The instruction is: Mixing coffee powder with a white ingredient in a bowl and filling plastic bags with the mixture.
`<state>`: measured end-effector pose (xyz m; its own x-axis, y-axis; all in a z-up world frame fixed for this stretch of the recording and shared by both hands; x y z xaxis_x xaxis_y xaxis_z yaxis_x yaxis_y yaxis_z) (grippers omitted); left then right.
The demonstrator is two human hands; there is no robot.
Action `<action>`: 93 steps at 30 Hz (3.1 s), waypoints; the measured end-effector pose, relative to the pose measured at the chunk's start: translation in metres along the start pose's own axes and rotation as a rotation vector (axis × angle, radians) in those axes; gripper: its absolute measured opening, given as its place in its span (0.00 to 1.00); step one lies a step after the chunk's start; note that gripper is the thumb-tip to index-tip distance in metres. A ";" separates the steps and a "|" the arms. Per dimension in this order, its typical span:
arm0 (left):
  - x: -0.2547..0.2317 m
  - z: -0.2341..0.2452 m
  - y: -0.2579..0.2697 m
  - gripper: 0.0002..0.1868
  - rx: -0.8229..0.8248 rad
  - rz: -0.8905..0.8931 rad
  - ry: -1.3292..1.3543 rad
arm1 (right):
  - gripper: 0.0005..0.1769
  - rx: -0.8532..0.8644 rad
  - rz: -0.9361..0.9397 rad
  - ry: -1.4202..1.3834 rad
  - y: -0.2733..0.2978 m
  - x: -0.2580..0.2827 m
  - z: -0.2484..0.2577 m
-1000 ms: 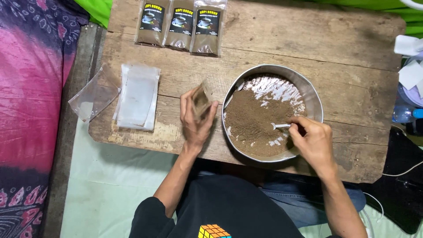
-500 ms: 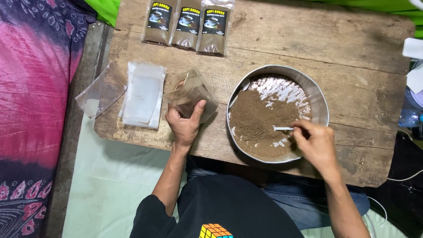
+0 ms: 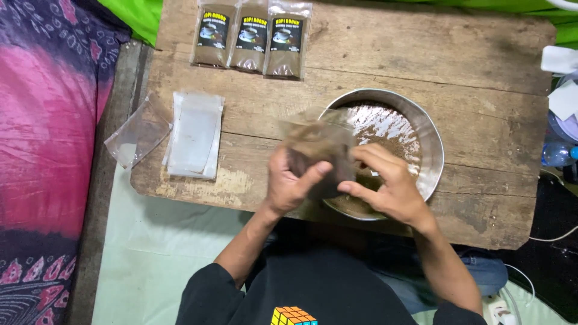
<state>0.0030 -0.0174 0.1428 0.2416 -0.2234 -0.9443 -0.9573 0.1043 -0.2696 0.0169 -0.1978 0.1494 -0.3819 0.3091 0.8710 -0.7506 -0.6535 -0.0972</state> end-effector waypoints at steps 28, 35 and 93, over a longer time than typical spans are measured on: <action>0.016 -0.013 -0.007 0.14 0.196 0.003 -0.105 | 0.08 0.015 0.026 -0.273 0.012 -0.030 0.008; 0.010 -0.017 -0.018 0.18 0.227 -0.070 -0.129 | 0.06 -0.025 0.053 -0.210 0.009 -0.024 0.013; 0.024 -0.021 0.007 0.13 0.111 0.056 -0.046 | 0.08 -0.193 0.034 -0.152 0.008 0.004 0.015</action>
<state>-0.0010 -0.0420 0.1223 0.1979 -0.1696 -0.9654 -0.9467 0.2222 -0.2331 0.0177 -0.2118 0.1594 -0.3340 0.1720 0.9268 -0.8334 -0.5132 -0.2051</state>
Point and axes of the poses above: each hand's wrist, its own y-axis away from the middle knuckle, its own z-axis out of the back of the hand, x = y × z, the point moved 5 cm from there along -y, towards the middle knuckle, and after that the axes turned 11 degrees about x, right-handed, at the moved point
